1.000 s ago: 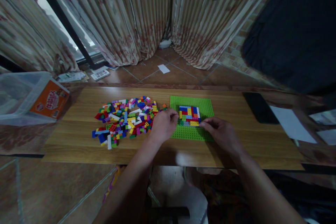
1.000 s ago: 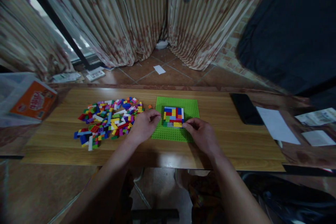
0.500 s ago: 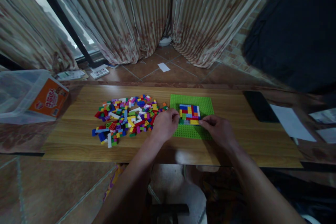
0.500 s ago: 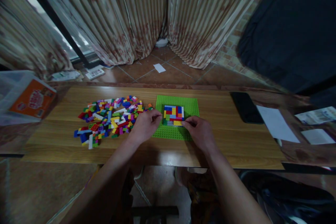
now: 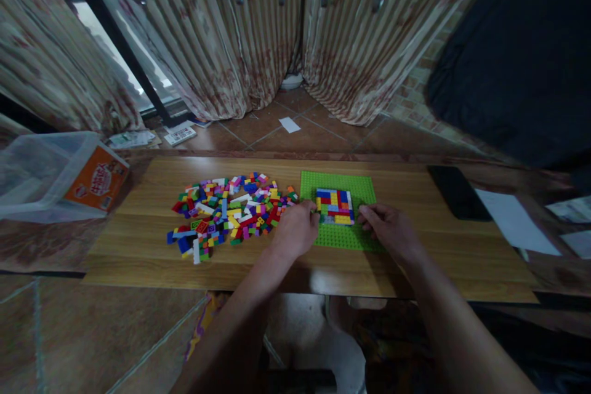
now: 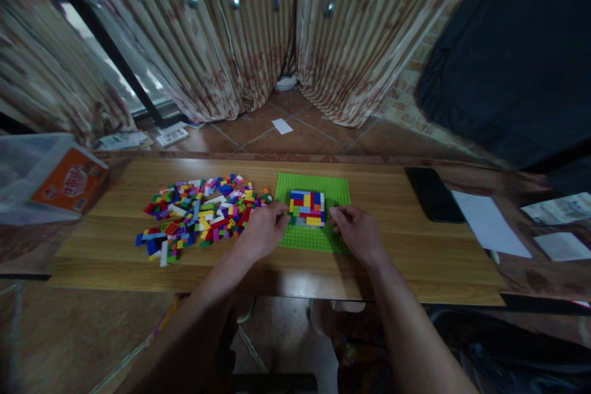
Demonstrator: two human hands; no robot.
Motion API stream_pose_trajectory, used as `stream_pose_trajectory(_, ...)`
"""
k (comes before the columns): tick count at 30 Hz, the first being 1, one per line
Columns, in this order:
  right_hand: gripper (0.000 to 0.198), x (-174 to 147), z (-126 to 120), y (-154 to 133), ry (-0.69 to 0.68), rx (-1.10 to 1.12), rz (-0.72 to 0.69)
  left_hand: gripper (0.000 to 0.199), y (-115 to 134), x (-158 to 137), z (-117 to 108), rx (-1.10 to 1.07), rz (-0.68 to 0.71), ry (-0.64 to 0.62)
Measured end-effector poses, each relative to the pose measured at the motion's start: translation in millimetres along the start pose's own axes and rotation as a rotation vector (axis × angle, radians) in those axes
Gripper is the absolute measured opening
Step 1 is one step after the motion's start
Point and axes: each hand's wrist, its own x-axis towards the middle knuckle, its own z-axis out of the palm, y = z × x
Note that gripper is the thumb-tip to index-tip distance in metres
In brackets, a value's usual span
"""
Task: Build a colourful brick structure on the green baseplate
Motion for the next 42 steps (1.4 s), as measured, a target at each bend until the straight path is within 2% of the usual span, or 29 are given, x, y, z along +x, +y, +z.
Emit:
stream_pose_trajectory(6,0.04,1,2,-4,0.077,-0.209,-0.115,0.029,0,-1,3,-0.036,-0.005,-0.007)
stream_pose_trajectory(11,0.041,-1,0,-8,0.249,-0.359,-0.181,0.032,3,-5,8,-0.043,0.019,-0.032)
stream_pose_trajectory(14,0.039,-6,5,-19,0.313,-0.337,-0.199,0.035,4,-7,11,-0.065,0.038,-0.063)
stream_pose_trajectory(18,0.038,-18,22,-37,0.321,-0.241,-0.235,0.036,4,-7,8,-0.116,0.046,-0.088)
stream_pose_trajectory(20,0.037,-23,33,-42,0.284,-0.209,-0.282,0.034,1,-7,2,-0.163,0.054,-0.037)
stream_pose_trajectory(23,0.032,-29,50,-46,0.201,-0.183,-0.348,0.031,-8,-5,-12,-0.232,0.035,0.12)
stream_pose_trajectory(30,0.024,-40,91,-59,-0.038,-0.199,-0.581,0.025,-36,-2,-45,-0.464,-0.086,0.441)
stream_pose_trajectory(37,0.021,-62,129,-74,-0.26,-0.191,-0.76,0.022,-44,-10,-62,-0.595,-0.083,0.514)
stream_pose_trajectory(39,0.02,-68,137,-76,-0.287,-0.194,-0.821,0.021,-49,-19,-77,-0.598,-0.112,0.543)
stream_pose_trajectory(42,0.02,-76,151,-77,-0.347,-0.197,-0.918,0.019,-63,-42,-111,-0.474,-0.176,0.59)
